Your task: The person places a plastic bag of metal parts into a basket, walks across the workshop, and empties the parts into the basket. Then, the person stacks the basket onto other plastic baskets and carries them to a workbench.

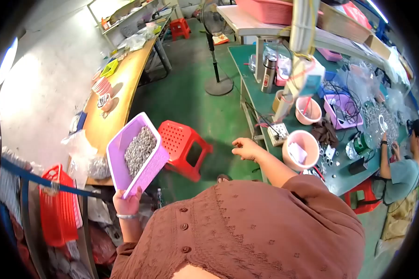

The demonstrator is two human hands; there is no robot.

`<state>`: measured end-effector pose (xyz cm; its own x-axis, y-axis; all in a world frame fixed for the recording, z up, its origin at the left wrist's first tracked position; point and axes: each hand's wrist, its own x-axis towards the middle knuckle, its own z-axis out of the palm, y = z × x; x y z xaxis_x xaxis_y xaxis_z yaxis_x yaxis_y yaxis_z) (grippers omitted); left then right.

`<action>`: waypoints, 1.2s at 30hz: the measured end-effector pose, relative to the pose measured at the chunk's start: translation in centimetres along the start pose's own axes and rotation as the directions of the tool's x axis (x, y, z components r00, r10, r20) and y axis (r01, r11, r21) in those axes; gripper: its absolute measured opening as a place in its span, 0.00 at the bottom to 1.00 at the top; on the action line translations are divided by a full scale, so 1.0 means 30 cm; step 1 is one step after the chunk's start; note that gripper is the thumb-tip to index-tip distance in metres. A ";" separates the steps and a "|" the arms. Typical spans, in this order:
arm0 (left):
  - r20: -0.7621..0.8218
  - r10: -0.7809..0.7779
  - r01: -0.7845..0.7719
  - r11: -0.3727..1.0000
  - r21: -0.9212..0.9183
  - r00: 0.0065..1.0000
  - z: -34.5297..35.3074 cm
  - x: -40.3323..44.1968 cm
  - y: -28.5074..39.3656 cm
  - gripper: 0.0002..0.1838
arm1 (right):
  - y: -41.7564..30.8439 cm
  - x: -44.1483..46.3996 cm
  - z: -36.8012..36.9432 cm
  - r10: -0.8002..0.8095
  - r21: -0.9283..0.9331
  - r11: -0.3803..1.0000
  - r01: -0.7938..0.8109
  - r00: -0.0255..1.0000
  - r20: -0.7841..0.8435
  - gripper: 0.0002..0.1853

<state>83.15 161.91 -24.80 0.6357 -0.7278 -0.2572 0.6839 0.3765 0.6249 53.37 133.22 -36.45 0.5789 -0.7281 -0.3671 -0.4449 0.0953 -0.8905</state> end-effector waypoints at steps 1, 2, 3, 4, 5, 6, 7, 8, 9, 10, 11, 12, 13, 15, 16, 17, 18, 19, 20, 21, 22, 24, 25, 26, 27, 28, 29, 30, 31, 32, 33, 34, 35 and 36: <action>0.026 -0.007 0.007 1.000 0.004 1.000 0.025 0.089 0.001 0.08 | -0.020 0.065 -0.021 0.012 0.029 0.999 -0.012 1.000 0.001 0.22; 0.011 0.010 -0.010 1.000 -0.002 1.000 0.042 0.184 -0.002 0.05 | -0.052 0.139 -0.045 0.006 0.039 0.999 -0.005 1.000 -0.013 0.21; -0.005 -0.006 0.006 1.000 -0.024 1.000 0.062 0.270 -0.003 0.04 | -0.092 0.196 -0.061 0.006 0.053 0.999 -0.005 1.000 -0.017 0.20; 0.025 -0.006 0.006 1.000 -0.009 1.000 0.076 0.348 -0.006 0.05 | -0.149 0.256 -0.076 0.012 0.044 0.999 -0.011 1.000 -0.026 0.18; 0.066 0.005 -0.006 1.000 0.007 0.998 0.100 0.444 0.000 0.06 | -0.193 0.330 -0.093 -0.002 0.034 0.999 0.004 0.999 -0.043 0.18; 0.067 0.010 -0.009 1.000 -0.015 0.998 0.127 0.523 0.006 0.09 | -0.232 0.405 -0.113 -0.043 0.054 0.998 0.045 0.998 -0.044 0.18; 0.032 0.023 -0.022 1.000 -0.019 0.999 0.166 0.585 0.017 0.12 | -0.268 0.467 -0.120 -0.067 0.077 0.995 0.070 0.997 -0.039 0.18; 0.039 0.004 -0.004 1.000 -0.008 0.999 0.187 0.655 0.034 0.12 | -0.311 0.511 -0.124 -0.056 0.116 0.991 0.060 0.998 -0.039 0.17; 0.048 -0.012 0.013 1.000 -0.006 0.999 0.203 0.723 0.044 0.12 | -0.362 0.547 -0.134 -0.046 0.145 0.988 0.051 0.998 -0.040 0.17; 0.046 -0.011 0.011 1.000 0.010 0.999 0.217 0.787 0.054 0.12 | -0.401 0.578 -0.147 -0.065 0.122 0.990 0.068 0.998 -0.028 0.17; 0.054 -0.014 0.013 0.999 0.031 0.998 0.228 0.850 0.069 0.12 | -0.433 0.615 -0.160 -0.078 0.148 0.986 0.081 0.997 -0.024 0.18; 0.051 -0.022 0.021 1.000 0.018 0.998 0.240 0.910 0.082 0.13 | -0.457 0.654 -0.176 -0.088 0.140 0.986 0.091 0.996 -0.030 0.18; 0.052 -0.023 0.022 1.000 0.019 0.998 0.263 0.963 0.097 0.14 | -0.468 0.691 -0.197 -0.092 0.137 0.986 0.098 0.995 -0.048 0.18; 0.087 -0.031 0.028 0.999 0.037 0.996 0.302 1.085 0.122 0.15 | -0.470 0.766 -0.230 -0.067 0.167 0.982 0.085 0.992 -0.108 0.18; 0.095 -0.034 0.025 0.996 0.090 0.995 0.320 1.154 0.130 0.17 | -0.470 0.807 -0.245 -0.057 0.185 0.979 0.083 0.988 -0.144 0.18; 0.039 -0.035 0.032 0.997 0.064 0.999 0.318 1.240 0.131 0.13 | -0.463 0.841 -0.257 -0.038 0.183 0.981 0.067 0.986 -0.161 0.18; 0.044 -0.038 0.034 0.997 0.074 0.998 0.327 1.326 0.132 0.10 | -0.454 0.885 -0.273 -0.019 0.182 0.982 0.053 0.983 -0.184 0.18; 0.052 -0.043 0.038 0.996 0.084 0.998 0.349 1.407 0.122 0.06 | -0.445 0.934 -0.285 0.000 0.181 0.983 0.038 0.978 -0.210 0.18; 0.043 -0.029 0.025 0.995 0.100 0.999 0.380 1.486 0.105 0.04 | -0.434 1.000 -0.292 0.011 0.193 0.980 0.038 0.970 -0.244 0.17; 0.030 -0.013 0.009 0.994 0.112 0.999 0.416 1.564 0.089 0.02 | -0.444 1.070 -0.297 0.033 0.193 0.981 0.016 0.968 -0.250 0.18; 0.034 -0.024 0.020 0.994 0.106 0.999 0.428 1.661 0.074 0.02 | -0.472 1.146 -0.298 0.046 0.195 0.981 0.002 0.970 -0.240 0.18; 0.032 -0.056 0.052 0.993 0.103 0.998 0.456 1.864 0.033 0.04 | -0.545 1.349 -0.308 0.056 0.195 0.981 -0.023 0.984 -0.166 0.19; 0.029 -0.076 0.073 0.993 0.092 0.997 0.469 1.977 0.013 0.05 | -0.587 1.474 -0.314 0.053 0.194 0.981 -0.032 0.993 -0.108 0.21; 0.043 -0.113 0.106 0.987 0.123 0.993 0.475 2.100 -0.012 0.09 | -0.627 1.621 -0.329 0.066 0.238 0.970 -0.052 0.997 -0.050 0.24; 0.075 -0.129 0.118 0.983 0.137 0.989 0.475 2.230 -0.040 0.15 | -0.679 1.777 -0.334 0.075 0.280 0.957 -0.077 0.997 0.018 0.27; 0.071 -0.162 0.148 0.973 0.177 0.984 0.529 2.337 -0.057 0.18 | -0.755 1.931 -0.329 0.059 0.313 0.947 -0.077 0.996 0.068 0.30; 0.063 -0.188 0.172 0.964 0.202 0.980 0.589 2.435 -0.080 0.22 | -0.844 2.084 -0.337 0.041 0.330 0.941 -0.079 0.992 0.123 0.34; 0.053 -0.223 0.206 0.952 0.228 0.973 0.626 2.548 -0.100 0.21 | -0.939 2.237 -0.344 0.038 0.359 0.929 -0.090 0.988 0.151 0.36; 0.018 -0.260 0.245 0.929 0.276 0.966 0.649 2.640 -0.100 0.19 | -1.004 2.366 -0.318 0.040 0.410 0.904 -0.120 0.979 0.198 0.38; -0.022 -0.259 0.255 0.927 0.274 0.966 0.693 2.732 -0.107 0.18 | -1.072 2.497 -0.334 -0.036 0.456 0.877 -0.151 0.926 0.377 0.35; -0.032 -0.279 0.275 0.914 0.299 0.960 0.735 2.816 -0.094 0.16 | -1.156 2.576 -0.333 -0.088 0.536 0.819 -0.205 0.879 0.469 0.32; -0.006 -0.303 0.292 0.911 0.290 0.953 0.795 2.901 -0.085 0.14 | -1.206 2.671 -0.346 -0.101 0.549 0.818 -0.171 0.897 0.430 0.30; 0.018 -0.341 0.320 0.898 0.301 0.940 0.844 2.992 -0.077 0.12 | -1.246 2.758 -0.369 -0.114 0.560 0.818 -0.131 0.917 0.382 0.28; 0.045 -0.371 0.341 0.888 0.309 0.927 0.876 3.089 -0.073 0.09 | -1.263 2.841 -0.399 -0.077 0.621 0.743 -0.249 0.891 0.448 0.26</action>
<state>131.14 78.59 -30.65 0.3194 -0.8405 -0.4376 0.7131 -0.0909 0.6952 111.38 59.42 -30.80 0.8561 -0.3514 -0.3788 -0.0497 0.6737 -0.7374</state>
